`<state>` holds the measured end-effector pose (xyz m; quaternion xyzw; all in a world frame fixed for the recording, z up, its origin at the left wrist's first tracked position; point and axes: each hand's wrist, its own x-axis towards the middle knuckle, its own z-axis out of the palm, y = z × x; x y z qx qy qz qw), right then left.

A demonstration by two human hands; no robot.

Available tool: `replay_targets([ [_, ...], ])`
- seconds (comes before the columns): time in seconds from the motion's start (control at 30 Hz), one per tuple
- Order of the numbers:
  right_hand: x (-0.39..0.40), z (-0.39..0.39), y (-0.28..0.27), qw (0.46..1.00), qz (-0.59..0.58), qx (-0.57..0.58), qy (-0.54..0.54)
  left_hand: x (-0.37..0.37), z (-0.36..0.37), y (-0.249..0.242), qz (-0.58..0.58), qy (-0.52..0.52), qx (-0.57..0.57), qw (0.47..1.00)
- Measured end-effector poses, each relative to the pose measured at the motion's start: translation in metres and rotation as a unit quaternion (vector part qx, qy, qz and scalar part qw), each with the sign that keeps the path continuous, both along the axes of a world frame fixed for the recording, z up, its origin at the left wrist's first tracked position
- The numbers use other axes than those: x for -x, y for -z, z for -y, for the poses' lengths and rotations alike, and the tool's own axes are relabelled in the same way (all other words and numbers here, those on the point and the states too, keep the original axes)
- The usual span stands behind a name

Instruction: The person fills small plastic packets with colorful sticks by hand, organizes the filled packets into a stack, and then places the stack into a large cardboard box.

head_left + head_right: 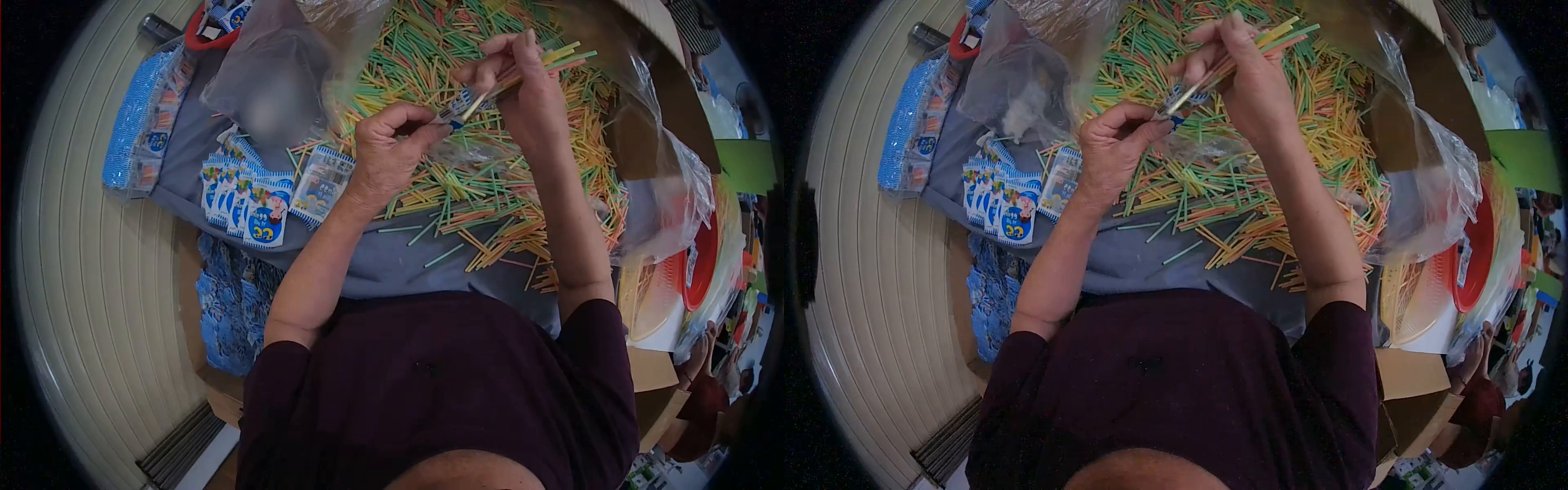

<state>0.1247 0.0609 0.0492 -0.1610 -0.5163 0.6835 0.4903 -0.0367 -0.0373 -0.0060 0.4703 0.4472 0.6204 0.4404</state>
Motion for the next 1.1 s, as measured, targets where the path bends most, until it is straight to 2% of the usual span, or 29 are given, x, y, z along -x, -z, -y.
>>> replay_targets([
  [0.07,-0.006,-0.015,0.006,0.995,-0.058,-0.018,-0.076,0.000,0.002,-0.002,0.001,-0.006,0.013,1.000],
  [0.17,0.006,-0.002,0.006,0.996,-0.082,0.005,-0.028,0.001,0.004,-0.005,-0.049,-0.018,0.025,0.998],
  [0.3,0.002,-0.003,0.001,0.997,-0.055,-0.025,-0.038,0.003,0.005,-0.006,-0.057,-0.029,0.010,0.998],
  [0.4,0.008,-0.002,-0.004,0.998,-0.002,-0.058,0.021,0.005,0.007,-0.009,-0.035,-0.024,0.035,0.998],
  [0.47,0.017,0.007,-0.007,0.991,0.076,-0.097,0.058,0.004,0.005,-0.010,0.002,-0.016,0.020,1.000],
  [0.5,0.016,0.009,-0.007,0.991,0.077,-0.098,0.056,0.004,0.003,-0.010,0.002,-0.017,0.019,1.000],
  [0.57,0.016,0.010,-0.006,0.969,0.191,-0.151,0.045,0.004,-0.002,-0.009,0.030,-0.001,-0.011,0.999],
  [0.6,0.017,0.010,-0.008,0.969,0.191,-0.153,0.044,0.005,-0.003,-0.010,0.031,-0.003,-0.013,0.999],
  [0.67,0.019,0.008,-0.015,0.946,0.188,-0.263,0.025,0.004,-0.007,-0.012,0.068,0.032,0.018,0.997],
  [0.7,0.017,0.006,-0.019,0.945,0.189,-0.265,0.025,0.002,-0.010,-0.012,0.068,0.031,0.016,0.997],
  [0.77,0.010,0.000,-0.026,0.916,0.326,-0.233,-0.034,-0.002,-0.018,-0.012,0.069,0.019,-0.010,0.997],
  [0.9,0.006,-0.011,-0.032,0.914,0.307,-0.263,-0.030,-0.002,-0.027,-0.011,0.113,0.052,-0.013,0.992],
  [0.97,0.007,-0.016,-0.031,0.945,0.276,-0.176,-0.014,-0.003,-0.031,-0.010,0.156,0.069,-0.024,0.985],
  [1.1,0.008,-0.019,-0.035,0.933,0.310,-0.182,-0.025,-0.011,-0.035,-0.016,0.211,0.066,-0.031,0.975],
])
